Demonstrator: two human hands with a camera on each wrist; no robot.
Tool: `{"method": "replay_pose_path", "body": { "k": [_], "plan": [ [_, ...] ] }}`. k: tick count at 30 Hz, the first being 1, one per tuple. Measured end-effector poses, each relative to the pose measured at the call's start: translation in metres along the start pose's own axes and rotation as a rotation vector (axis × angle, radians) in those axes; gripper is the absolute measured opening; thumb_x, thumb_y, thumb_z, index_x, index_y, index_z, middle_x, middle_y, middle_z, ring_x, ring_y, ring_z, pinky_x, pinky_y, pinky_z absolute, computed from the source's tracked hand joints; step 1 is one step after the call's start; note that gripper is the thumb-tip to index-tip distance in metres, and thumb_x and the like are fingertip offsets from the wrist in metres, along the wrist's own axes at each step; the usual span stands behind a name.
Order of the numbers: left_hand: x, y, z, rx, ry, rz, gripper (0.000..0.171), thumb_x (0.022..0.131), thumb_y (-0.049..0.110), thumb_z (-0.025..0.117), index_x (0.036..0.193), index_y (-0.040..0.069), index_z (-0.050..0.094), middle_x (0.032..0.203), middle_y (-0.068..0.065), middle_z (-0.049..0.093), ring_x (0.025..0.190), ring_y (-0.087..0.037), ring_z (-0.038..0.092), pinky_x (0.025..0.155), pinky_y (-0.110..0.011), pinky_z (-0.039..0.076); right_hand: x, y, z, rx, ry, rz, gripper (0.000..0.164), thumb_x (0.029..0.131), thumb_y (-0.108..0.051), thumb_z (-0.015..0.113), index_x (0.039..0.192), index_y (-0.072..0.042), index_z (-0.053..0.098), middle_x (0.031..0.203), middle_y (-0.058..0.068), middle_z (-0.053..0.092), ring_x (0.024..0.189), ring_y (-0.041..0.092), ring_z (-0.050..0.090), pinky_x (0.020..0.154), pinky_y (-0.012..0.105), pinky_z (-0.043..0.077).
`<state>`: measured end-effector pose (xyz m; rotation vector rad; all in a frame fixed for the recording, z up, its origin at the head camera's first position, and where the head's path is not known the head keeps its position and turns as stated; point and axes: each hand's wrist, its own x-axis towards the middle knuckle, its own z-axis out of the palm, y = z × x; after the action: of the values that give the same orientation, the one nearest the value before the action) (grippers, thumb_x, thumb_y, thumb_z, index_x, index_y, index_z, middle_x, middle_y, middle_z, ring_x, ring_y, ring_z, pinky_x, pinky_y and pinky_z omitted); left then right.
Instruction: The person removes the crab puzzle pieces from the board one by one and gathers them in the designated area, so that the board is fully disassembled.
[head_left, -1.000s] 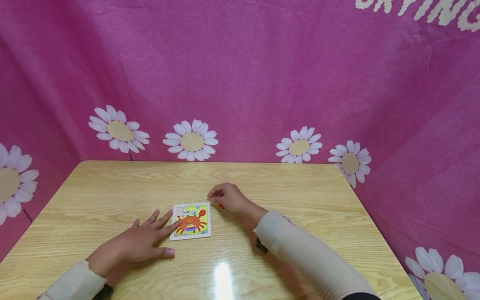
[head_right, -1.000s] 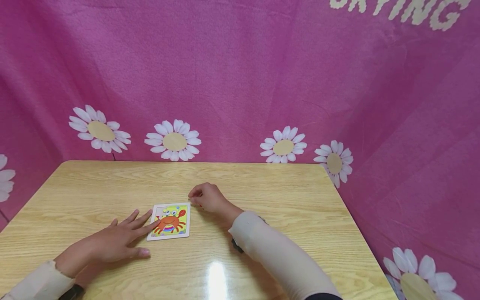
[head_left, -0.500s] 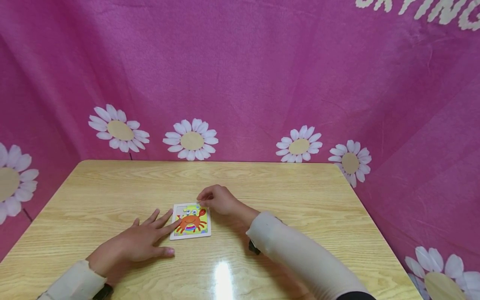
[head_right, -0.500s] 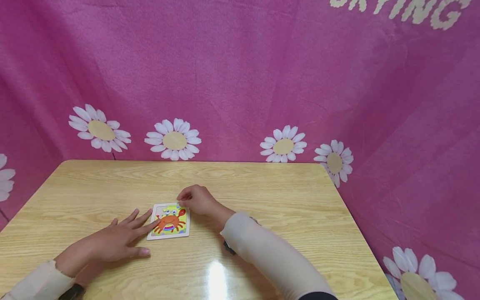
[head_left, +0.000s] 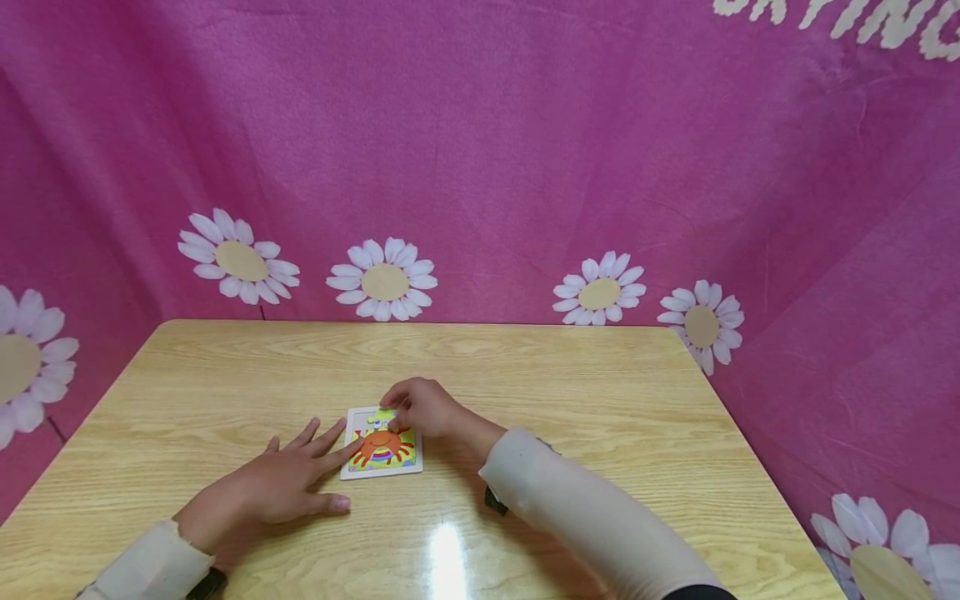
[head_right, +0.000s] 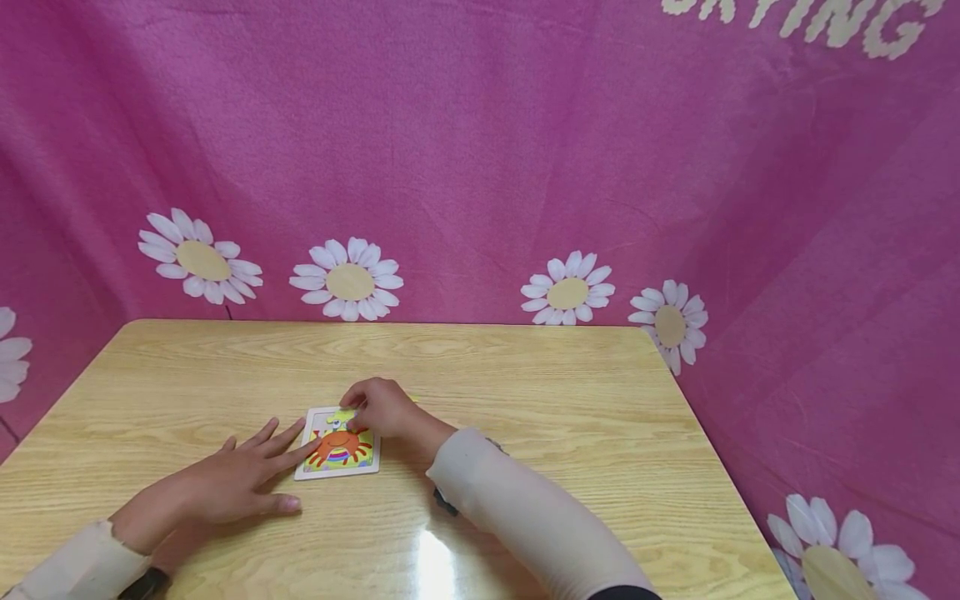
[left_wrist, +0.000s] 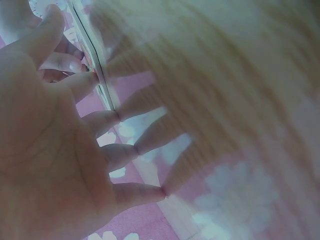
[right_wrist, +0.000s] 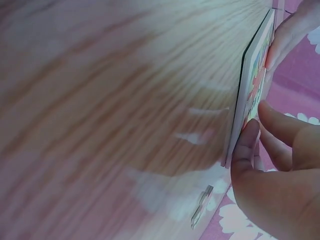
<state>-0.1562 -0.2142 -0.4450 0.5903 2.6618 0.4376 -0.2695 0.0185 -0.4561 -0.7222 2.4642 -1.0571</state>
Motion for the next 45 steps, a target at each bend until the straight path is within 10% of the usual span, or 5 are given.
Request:
{"method": "replay_pose_path", "body": {
  "k": [15, 45],
  "plan": [
    [0.0024, -0.0017, 0.0020, 0.001, 0.000, -0.006, 0.087, 0.089, 0.070, 0.063, 0.161, 0.029, 0.038, 0.172, -0.011, 0.018, 0.154, -0.053, 0.011, 0.104, -0.087, 0.014, 0.0021, -0.0068, 0.0026, -0.131, -0.026, 0.006, 0.027, 0.088, -0.003, 0.081, 0.114, -0.008, 0.075, 0.103, 0.001, 0.066, 0.086, 0.010, 0.053, 0.083, 0.020, 0.048],
    [0.0001, 0.0016, 0.0005, 0.001, 0.010, 0.004, 0.086, 0.089, 0.070, 0.063, 0.161, 0.027, 0.039, 0.172, -0.013, 0.019, 0.153, -0.054, 0.012, 0.103, -0.087, 0.015, 0.0074, -0.0064, 0.0024, -0.052, -0.069, 0.027, 0.030, 0.087, 0.006, 0.078, 0.107, -0.013, 0.066, 0.102, -0.002, 0.060, 0.090, 0.013, 0.053, 0.082, 0.022, 0.047]
  ]
}}
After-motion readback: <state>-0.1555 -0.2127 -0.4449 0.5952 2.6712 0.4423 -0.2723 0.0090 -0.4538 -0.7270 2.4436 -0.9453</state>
